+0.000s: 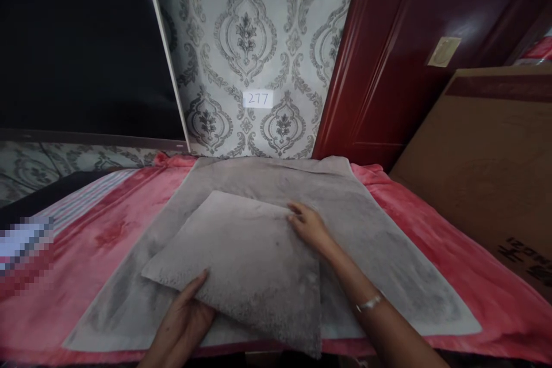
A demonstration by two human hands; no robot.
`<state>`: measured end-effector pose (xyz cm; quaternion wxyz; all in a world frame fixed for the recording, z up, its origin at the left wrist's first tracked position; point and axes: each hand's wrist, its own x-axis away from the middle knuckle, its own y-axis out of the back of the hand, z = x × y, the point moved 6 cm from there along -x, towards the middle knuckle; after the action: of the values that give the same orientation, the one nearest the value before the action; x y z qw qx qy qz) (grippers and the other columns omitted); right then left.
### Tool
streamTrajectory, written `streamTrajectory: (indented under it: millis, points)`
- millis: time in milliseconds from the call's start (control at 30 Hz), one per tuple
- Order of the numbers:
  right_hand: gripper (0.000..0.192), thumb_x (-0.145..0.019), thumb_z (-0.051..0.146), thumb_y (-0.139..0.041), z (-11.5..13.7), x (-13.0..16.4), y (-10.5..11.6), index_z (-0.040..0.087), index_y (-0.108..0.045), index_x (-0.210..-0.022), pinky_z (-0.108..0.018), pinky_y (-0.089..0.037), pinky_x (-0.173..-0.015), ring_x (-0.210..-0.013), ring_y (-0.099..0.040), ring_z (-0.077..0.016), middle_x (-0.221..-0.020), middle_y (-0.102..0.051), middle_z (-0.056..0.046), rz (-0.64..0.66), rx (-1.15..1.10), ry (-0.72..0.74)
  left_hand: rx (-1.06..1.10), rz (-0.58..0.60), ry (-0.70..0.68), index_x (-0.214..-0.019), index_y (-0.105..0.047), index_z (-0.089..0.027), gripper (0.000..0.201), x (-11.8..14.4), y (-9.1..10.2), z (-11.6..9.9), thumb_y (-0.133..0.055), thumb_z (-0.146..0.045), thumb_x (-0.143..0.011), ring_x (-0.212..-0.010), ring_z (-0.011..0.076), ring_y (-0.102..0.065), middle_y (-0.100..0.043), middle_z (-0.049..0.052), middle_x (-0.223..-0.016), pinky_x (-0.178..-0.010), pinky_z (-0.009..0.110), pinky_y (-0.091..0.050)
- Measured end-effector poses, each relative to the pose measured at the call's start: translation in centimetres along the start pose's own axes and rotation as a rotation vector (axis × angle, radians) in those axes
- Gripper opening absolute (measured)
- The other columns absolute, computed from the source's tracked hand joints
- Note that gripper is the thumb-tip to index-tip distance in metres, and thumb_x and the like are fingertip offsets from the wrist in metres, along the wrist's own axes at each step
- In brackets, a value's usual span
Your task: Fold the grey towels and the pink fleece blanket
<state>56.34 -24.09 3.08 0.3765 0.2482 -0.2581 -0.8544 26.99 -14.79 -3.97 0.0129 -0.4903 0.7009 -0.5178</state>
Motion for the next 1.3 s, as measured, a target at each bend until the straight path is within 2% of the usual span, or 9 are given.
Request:
streamTrajectory:
  millis: [200, 500, 600, 733, 833, 933, 1033, 1100, 1300]
  points:
    - [0.049, -0.087, 0.025, -0.064, 1.5, -6.3, -5.7, 0.012, -0.062, -0.135, -0.036, -0.048, -0.1, -0.117, -0.064, -0.0282, -0.128, -0.067, -0.017, 0.242, 0.215, -0.025, -0.03, 0.019, -0.001, -0.146, -0.046, -0.018, 0.062, 0.3, 0.2, 0.2, -0.057, 0.0, -0.087, -0.103, 0.0257, -0.073, -0.075, 0.013, -0.113, -0.099, 0.041, -0.058]
    - [0.022, -0.069, 0.03, -0.077, 1.8, -9.9, -6.8, 0.019, -0.077, -0.088, -0.032, -0.05, -0.083, -0.094, -0.068, -0.0269, -0.095, -0.076, -0.007, 0.427, 0.203, -0.036, -0.097, 0.027, -0.056, -0.14, -0.053, -0.019, 0.06, 0.2, 0.4, 0.4, -0.065, -0.003, -0.083, -0.103, 0.0259, -0.073, -0.077, 0.009, -0.108, -0.093, 0.039, -0.061]
    - [0.014, -0.069, 0.032, -0.074, 3.0, -9.6, -6.1, 0.018, -0.073, -0.075, -0.028, -0.047, -0.07, -0.078, -0.065, -0.0224, -0.075, -0.071, -0.002, 0.457, 0.149, -0.023, -0.102, 0.0, -0.061, -0.136, -0.056, -0.017, 0.058, 0.1, 0.2, -0.2, -0.066, -0.001, -0.081, -0.1, 0.0261, -0.074, -0.077, 0.01, -0.106, -0.092, 0.038, -0.061]
    - [0.021, -0.071, 0.038, -0.071, 5.2, -7.9, -3.4, 0.017, -0.07, -0.074, -0.026, -0.041, -0.062, -0.072, -0.06, -0.0185, -0.069, -0.064, 0.003, 0.43, 0.061, 0.019, -0.198, -0.055, -0.061, -0.128, -0.061, -0.012, 0.053, 0.7, -1.1, -2.6, -0.066, 0.001, -0.077, -0.092, 0.0268, -0.075, -0.077, 0.011, -0.1, -0.086, 0.037, -0.063]
    - [0.026, -0.069, 0.043, -0.073, 7.0, -6.1, 0.2, 0.017, -0.069, -0.074, -0.026, -0.042, -0.062, -0.071, -0.058, -0.0178, -0.071, -0.065, 0.002, 0.347, -0.137, 0.013, -0.327, -0.075, -0.068, -0.116, -0.067, -0.011, 0.042, 1.2, -3.6, -6.1, -0.067, 0.0, -0.076, -0.081, 0.0254, -0.075, -0.077, 0.011, -0.095, -0.073, 0.033, -0.064]
    - [0.028, -0.066, 0.043, -0.077, 7.5, -4.0, 3.5, 0.018, -0.068, -0.078, -0.026, -0.045, -0.061, -0.068, -0.059, -0.0165, -0.074, -0.067, 0.0, 0.247, -0.443, -0.114, -0.47, 0.015, -0.072, -0.102, -0.07, -0.009, 0.026, 0.4, -7.6, -10.1, -0.068, -0.004, -0.076, -0.065, 0.0219, -0.072, -0.077, 0.01, -0.082, -0.062, 0.03, -0.062]
    - [0.03, -0.065, 0.039, -0.081, 6.1, -2.1, 4.3, 0.019, -0.065, -0.08, -0.026, -0.049, -0.06, -0.064, -0.059, -0.0153, -0.075, -0.067, 0.0, 0.187, -0.667, -0.245, -0.575, 0.198, -0.026, -0.099, -0.071, -0.007, 0.023, -2.3, -11.6, -12.5, -0.071, -0.009, -0.076, -0.063, 0.0212, -0.071, -0.076, 0.009, -0.078, -0.067, 0.032, -0.062]
    - [0.029, -0.068, 0.038, -0.081, 3.9, -1.0, 3.2, 0.02, -0.062, -0.08, -0.025, -0.049, -0.056, -0.059, -0.058, -0.0139, -0.07, -0.064, 0.001, 0.148, -0.715, -0.325, -0.638, 0.251, -0.012, -0.098, -0.071, -0.008, 0.021, -5.0, -12.7, -12.9, -0.071, -0.011, -0.077, -0.062, 0.0206, -0.071, -0.076, 0.008, -0.075, -0.067, 0.031, -0.061]
    - [0.022, -0.085, 0.038, -0.064, -3.5, 2.3, -2.5, 0.02, -0.055, -0.077, -0.026, -0.05, -0.05, -0.048, -0.054, -0.0129, -0.061, -0.057, 0.002, 0.131, -0.607, -0.585, -0.761, 0.228, 0.057, -0.102, -0.072, -0.01, 0.023, -12.2, -8.6, -10.2, -0.064, -0.009, -0.08, -0.075, 0.0231, -0.074, -0.077, 0.011, -0.08, -0.07, 0.031, -0.06]
